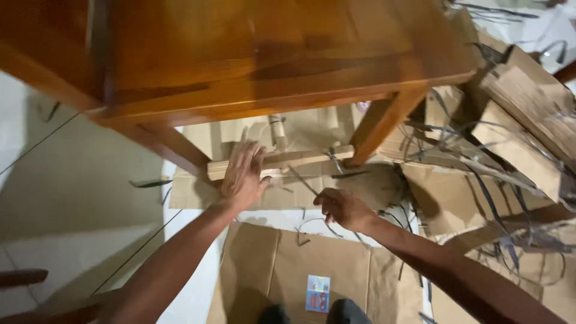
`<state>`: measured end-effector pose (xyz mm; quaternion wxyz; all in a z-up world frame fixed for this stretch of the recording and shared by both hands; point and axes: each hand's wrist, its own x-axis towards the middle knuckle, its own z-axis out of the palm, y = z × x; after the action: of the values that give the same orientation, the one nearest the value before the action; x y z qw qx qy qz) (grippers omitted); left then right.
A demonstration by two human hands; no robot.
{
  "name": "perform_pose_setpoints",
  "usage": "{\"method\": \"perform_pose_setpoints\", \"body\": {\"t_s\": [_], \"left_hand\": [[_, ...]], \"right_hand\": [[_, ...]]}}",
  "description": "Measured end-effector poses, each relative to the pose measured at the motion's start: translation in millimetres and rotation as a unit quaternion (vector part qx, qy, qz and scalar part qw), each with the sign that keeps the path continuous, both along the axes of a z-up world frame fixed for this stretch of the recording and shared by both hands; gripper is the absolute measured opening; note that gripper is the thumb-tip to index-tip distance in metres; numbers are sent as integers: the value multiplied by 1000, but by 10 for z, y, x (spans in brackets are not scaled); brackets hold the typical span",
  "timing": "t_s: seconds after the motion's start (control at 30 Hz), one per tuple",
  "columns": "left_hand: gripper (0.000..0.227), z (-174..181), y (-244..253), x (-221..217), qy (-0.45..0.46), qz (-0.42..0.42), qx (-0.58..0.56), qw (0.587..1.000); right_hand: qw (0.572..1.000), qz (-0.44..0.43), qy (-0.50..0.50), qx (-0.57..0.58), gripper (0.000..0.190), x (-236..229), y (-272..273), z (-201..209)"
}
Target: Tying black wires around the wooden rungs of a chair and cutting them with scissors
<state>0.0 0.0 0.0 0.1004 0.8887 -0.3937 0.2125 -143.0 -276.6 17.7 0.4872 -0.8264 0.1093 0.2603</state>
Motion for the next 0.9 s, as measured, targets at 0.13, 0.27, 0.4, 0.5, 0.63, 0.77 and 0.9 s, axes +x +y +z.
{"method": "perform_pose_setpoints", "body": {"t_s": [0.13,0.27,0.4,0.5,0.63,0.77,0.9], "left_hand": [[86,17,141,285,-18,16,94,995],[42,-138,78,538,191,35,174,965],[59,-120,110,727,449,123,11,885],[12,-641,239,728,197,38,139,970],[30,-1027,269,854,186,33,118,975],[36,-528,274,733,288,13,148,946],[49,135,157,634,354,4,152,923]], "right_hand": [[992,112,16,-49,28,254,243,-59],[985,139,57,-82,29,463,403,94],[998,-21,49,21,38,540,431,-450],[983,-127,52,119,41,546,569,-610],[967,-171,51,182,42,611,919,-636],[930,-262,5,258,40,785,1204,-638],[890,-335,-12,309,39,953,1344,-780]]}}
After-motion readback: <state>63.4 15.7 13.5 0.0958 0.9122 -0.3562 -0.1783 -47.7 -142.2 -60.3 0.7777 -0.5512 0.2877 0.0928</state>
